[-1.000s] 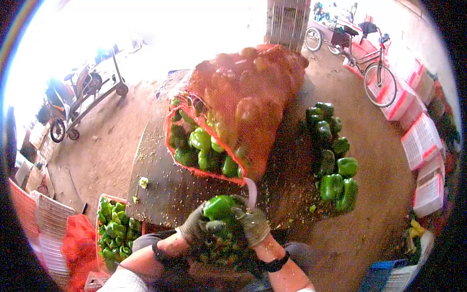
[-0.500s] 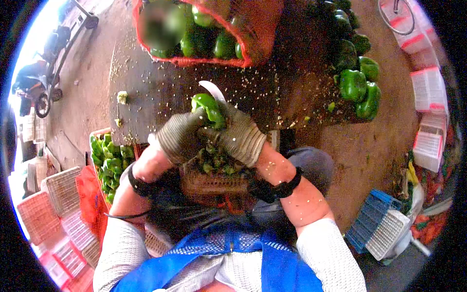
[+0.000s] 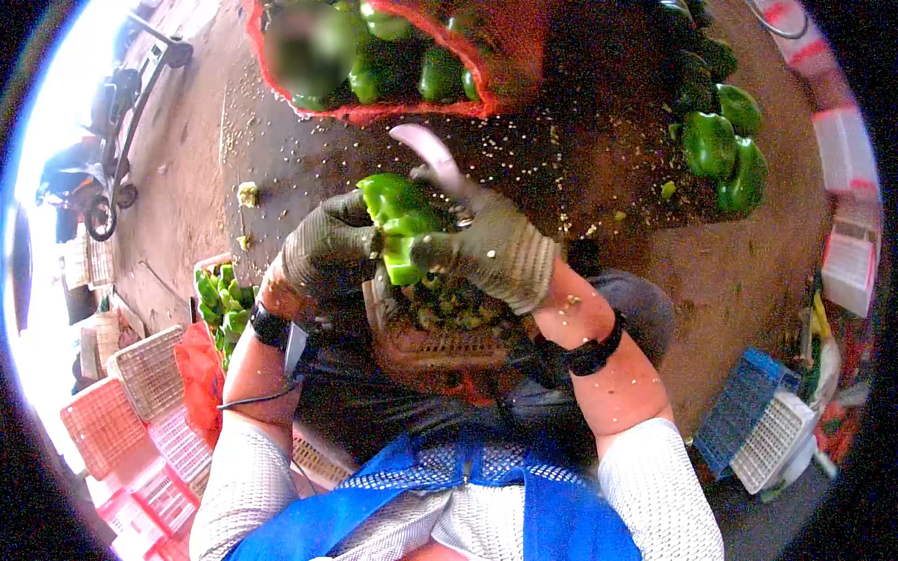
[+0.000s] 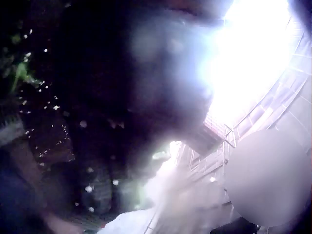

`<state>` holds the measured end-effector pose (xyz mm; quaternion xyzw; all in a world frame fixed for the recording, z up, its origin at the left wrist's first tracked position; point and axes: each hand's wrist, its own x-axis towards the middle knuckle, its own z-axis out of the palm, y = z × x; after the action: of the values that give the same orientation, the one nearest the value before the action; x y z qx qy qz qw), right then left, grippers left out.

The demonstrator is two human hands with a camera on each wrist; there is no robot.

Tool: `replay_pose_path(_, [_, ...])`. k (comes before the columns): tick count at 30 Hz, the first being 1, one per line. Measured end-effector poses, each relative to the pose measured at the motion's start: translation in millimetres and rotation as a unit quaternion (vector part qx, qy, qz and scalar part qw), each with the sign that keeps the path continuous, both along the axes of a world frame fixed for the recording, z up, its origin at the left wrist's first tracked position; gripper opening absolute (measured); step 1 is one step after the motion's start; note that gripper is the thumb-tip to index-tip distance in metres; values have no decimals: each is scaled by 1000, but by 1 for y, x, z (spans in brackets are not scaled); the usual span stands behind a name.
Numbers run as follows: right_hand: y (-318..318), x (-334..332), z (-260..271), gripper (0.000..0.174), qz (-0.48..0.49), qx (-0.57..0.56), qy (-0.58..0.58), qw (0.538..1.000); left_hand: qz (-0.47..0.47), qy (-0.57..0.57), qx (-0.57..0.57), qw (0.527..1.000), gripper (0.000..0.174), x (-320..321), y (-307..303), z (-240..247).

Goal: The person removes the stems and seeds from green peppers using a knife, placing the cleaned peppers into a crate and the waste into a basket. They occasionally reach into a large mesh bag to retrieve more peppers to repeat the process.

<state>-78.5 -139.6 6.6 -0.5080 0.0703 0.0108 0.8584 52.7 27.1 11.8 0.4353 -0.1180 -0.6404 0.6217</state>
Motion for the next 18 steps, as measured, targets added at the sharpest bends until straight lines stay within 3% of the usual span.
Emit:
replay_pose_path(2, [1, 0, -2, 92, -17, -14, -6, 1000, 3, 17, -6, 1000, 52, -2, -9, -6])
replay_pose_path(4, [-7, -5, 0, 91, 20, 11, 79, 997, 1, 33, -2, 999, 48, -3, -14, -10])
replay_pose_path(5, [-10, -6, 2, 90, 38, 24, 120, 992, -7, 19, 2, 1000, 46, -3, -17, -11])
replay_pose_path(7, [-6, -5, 9, 83, -17, -8, 71, 997, -23, -11, 10, 1000, 41, -3, -22, -11])
replay_pose_path(8, [-5, -5, 2, 82, -28, -22, 69, 997, 7, -100, -2, 995, 33, -11, -29, -22])
replay_pose_path(10, [-3, -5, -21, 77, -80, -57, 33, 995, 30, 2, 34, 999, 27, -10, -41, -41])
replay_pose_path(12, [-5, -5, -32, 79, -60, -168, 74, 981, 50, 155, -14, 987, 35, -10, -42, -41])
replay_pose_path(13, [-6, -4, -32, 81, -46, -224, 95, 969, 61, -30, 13, 998, 35, -15, -41, -44])
replay_pose_path(14, [-5, -4, -31, 80, -54, -175, 87, 979, 75, -211, 38, 974, 35, -24, -40, -50])
replay_pose_path(15, [-5, -3, -27, 80, -58, -127, 79, 987, 158, -27, 33, 987, 30, -26, -42, -50])
replay_pose_path(16, [-4, -3, -23, 80, -58, -80, 72, 993, 255, 152, 25, 955, 26, -28, -45, -48])
replay_pose_path(18, [-1, -1, -10, 72, -70, -7, 66, 995, 175, -136, 58, 973, 24, -23, -33, -26])
